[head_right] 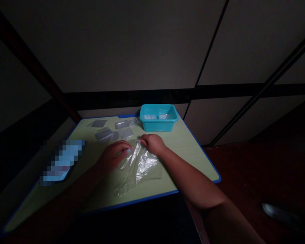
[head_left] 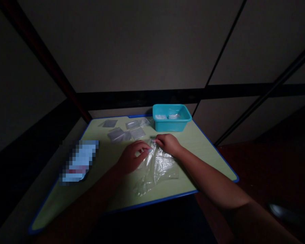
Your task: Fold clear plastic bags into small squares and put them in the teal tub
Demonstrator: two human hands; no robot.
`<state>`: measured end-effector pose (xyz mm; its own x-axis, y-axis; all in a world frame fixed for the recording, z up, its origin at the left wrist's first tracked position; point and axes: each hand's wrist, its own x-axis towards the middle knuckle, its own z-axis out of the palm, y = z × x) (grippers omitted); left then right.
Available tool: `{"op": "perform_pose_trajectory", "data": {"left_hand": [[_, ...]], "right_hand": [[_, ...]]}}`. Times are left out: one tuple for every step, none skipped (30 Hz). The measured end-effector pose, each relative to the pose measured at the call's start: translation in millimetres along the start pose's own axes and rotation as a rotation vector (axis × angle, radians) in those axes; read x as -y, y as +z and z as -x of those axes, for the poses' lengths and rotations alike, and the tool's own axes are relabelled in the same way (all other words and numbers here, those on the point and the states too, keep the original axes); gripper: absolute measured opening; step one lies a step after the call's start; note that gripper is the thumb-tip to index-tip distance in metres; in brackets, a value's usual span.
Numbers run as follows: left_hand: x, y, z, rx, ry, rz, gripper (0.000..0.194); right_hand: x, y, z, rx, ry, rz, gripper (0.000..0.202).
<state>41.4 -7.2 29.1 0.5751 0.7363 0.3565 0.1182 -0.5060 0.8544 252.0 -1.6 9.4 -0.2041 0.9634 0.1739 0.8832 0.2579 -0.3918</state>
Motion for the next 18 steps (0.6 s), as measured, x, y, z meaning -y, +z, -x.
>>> {"op": "perform_pose_trajectory", "data": {"left_hand": [[3.3, 1.9, -0.9, 0.020, 0.100, -0.155, 0.027], [6.6, 4.4, -1.0, 0.079, 0.188, -0.282, 0.022], [9.7, 7.4, -0.2, 0.155, 0.261, -0.380, 0.023], [12.4, 10.8, 1.3, 0.239, 0.312, -0.458, 0.029], [14.6, 14.3, 3.2, 0.319, 0.339, -0.529, 0.037], [16.1, 17.7, 5.5, 0.390, 0.345, -0.595, 0.045], [16.9, 20.6, 7.8, 0.452, 0.330, -0.657, 0.054], [17.1, 22.9, 10.0, 0.497, 0.300, -0.711, 0.062], [16.8, 24.4, 12.0, 0.526, 0.259, -0.758, 0.069], [16.1, 25.1, 13.6, 0.545, 0.218, -0.795, 0.075], [15.3, 25.2, 15.0, 0.559, 0.182, -0.825, 0.081], [14.5, 24.7, 16.1, 0.573, 0.155, -0.848, 0.085], [13.7, 24.0, 17.1, 0.590, 0.138, -0.865, 0.088], [13.0, 23.3, 17.9, 0.609, 0.128, -0.877, 0.091], [12.5, 22.9, 18.6, 0.626, 0.122, -0.889, 0.092], [12.1, 22.7, 19.3, 0.630, 0.113, -0.900, 0.091], [11.9, 22.9, 19.8, 0.617, 0.097, -0.914, 0.091], [11.9, 23.2, 20.1, 0.592, 0.075, -0.927, 0.089]], "right_hand": [[-0.6, 0.4, -0.1, 0.003, -0.004, -0.006, 0.030], [-1.4, 0.7, -0.3, 0.004, -0.006, -0.012, 0.030], [-2.3, 0.9, -0.6, 0.004, -0.006, -0.019, 0.030], [-3.4, 1.2, -1.0, 0.005, -0.006, -0.026, 0.030], [-4.5, 1.6, -1.5, 0.005, -0.005, -0.033, 0.031], [-5.6, 2.0, -2.1, 0.004, -0.004, -0.041, 0.031], [-6.5, 2.5, -2.7, 0.002, -0.001, -0.047, 0.031], [-7.4, 3.2, -3.4, -0.002, 0.003, -0.054, 0.030], [-8.0, 3.8, -4.0, -0.008, 0.008, -0.059, 0.030], [-8.5, 4.4, -4.6, -0.016, 0.014, -0.064, 0.029], [-8.8, 4.7, -5.0, -0.026, 0.021, -0.069, 0.028], [-8.8, 4.6, -5.3, -0.041, 0.030, -0.072, 0.028], [-8.6, 3.9, -5.3, -0.060, 0.040, -0.076, 0.028], [-8.1, 2.5, -5.1, -0.083, 0.049, -0.080, 0.028], [-7.3, 0.4, -4.6, -0.110, 0.056, -0.084, 0.028], [-6.1, -2.5, -3.6, -0.138, 0.061, -0.086, 0.028], [-4.4, -5.8, -2.3, -0.172, 0.056, -0.095, 0.027], [-2.3, -9.4, -0.5, -0.209, 0.043, -0.113, 0.027]]}}
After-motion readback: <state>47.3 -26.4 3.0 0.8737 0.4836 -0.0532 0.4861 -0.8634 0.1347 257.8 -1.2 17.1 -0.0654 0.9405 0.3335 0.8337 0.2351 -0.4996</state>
